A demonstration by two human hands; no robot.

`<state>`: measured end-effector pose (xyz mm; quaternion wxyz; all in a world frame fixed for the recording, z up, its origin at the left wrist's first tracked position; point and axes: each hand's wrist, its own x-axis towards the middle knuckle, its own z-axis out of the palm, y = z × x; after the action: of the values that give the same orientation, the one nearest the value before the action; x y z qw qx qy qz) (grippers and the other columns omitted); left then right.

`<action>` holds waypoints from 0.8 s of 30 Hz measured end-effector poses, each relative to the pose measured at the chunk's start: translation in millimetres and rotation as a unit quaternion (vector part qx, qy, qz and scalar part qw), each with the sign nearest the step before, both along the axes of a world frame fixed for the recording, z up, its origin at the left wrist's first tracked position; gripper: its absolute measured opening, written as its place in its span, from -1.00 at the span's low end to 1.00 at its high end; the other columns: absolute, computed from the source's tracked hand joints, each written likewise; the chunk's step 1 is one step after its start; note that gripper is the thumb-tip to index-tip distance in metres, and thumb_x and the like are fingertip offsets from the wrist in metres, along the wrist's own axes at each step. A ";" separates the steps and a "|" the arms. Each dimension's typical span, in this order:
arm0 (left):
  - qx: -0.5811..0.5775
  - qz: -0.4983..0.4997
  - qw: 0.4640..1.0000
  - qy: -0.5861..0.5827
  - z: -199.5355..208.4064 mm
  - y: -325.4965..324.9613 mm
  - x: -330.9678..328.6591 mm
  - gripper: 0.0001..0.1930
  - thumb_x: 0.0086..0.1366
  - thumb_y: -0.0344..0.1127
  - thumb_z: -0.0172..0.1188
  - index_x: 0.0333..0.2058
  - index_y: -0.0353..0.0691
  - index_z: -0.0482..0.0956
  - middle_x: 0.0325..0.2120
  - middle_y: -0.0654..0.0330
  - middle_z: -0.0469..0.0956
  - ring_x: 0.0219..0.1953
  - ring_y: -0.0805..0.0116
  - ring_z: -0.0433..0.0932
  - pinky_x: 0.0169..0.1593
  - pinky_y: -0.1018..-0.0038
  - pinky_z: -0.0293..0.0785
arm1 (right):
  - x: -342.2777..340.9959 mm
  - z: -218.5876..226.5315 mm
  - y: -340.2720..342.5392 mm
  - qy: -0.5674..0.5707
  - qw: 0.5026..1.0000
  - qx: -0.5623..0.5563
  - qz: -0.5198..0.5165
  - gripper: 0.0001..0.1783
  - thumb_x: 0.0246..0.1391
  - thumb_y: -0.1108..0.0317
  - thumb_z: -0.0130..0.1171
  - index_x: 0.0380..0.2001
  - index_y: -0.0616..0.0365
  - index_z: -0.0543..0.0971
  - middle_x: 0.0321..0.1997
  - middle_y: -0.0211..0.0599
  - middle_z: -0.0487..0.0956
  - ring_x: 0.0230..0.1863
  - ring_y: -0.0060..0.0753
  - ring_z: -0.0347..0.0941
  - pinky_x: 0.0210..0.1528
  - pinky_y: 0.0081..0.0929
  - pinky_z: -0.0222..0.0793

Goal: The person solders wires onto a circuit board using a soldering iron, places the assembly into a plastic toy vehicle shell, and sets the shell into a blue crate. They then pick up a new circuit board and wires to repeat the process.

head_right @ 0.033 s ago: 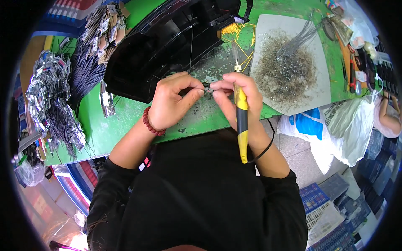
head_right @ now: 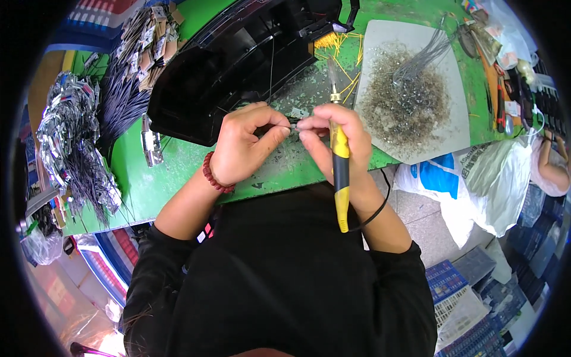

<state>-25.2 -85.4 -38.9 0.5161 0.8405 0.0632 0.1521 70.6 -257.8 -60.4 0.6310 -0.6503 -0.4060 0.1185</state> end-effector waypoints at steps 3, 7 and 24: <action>-0.017 -0.004 1.000 0.008 -1.2 -0.8 0.0 -0.93 0.10 -0.46 0.30 -0.42 -0.29 0.61 -0.52 0.10 0.56 -0.45 0.14 0.57 -0.38 0.36 0.47 | -4.0 -1.4 1.8 0.006 1.000 0.007 -0.002 -0.47 0.02 0.71 0.22 0.04 0.20 0.29 -0.22 -0.15 0.57 -0.20 -0.39 0.59 -0.12 -0.52 0.49; -0.077 -0.004 0.997 0.005 -3.8 0.2 0.7 -0.93 0.10 -0.47 0.31 -0.40 -0.28 0.63 -0.52 0.13 0.56 -0.44 0.21 0.57 -0.36 0.39 0.47 | -3.6 -1.7 4.3 0.058 0.997 0.050 -0.015 -0.54 0.01 0.68 0.25 -0.02 0.24 0.36 -0.32 -0.17 0.64 -0.25 -0.45 0.60 -0.19 -0.53 0.54; -0.138 -0.086 0.986 0.026 -4.7 12.0 -0.4 -0.91 0.10 -0.52 0.33 -0.40 -0.28 0.60 -0.47 0.23 0.55 -0.38 0.40 0.51 -0.24 0.49 0.43 | 1.6 -9.8 1.6 0.162 0.981 0.080 0.070 -0.52 0.01 0.72 0.25 -0.02 0.26 0.33 -0.18 -0.24 0.44 -0.19 -0.33 0.63 -0.16 -0.49 0.57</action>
<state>-25.6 -73.4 -43.6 0.6363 0.7674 0.0247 0.0754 72.2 -256.2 -70.2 0.7287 -0.5396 -0.3515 0.2332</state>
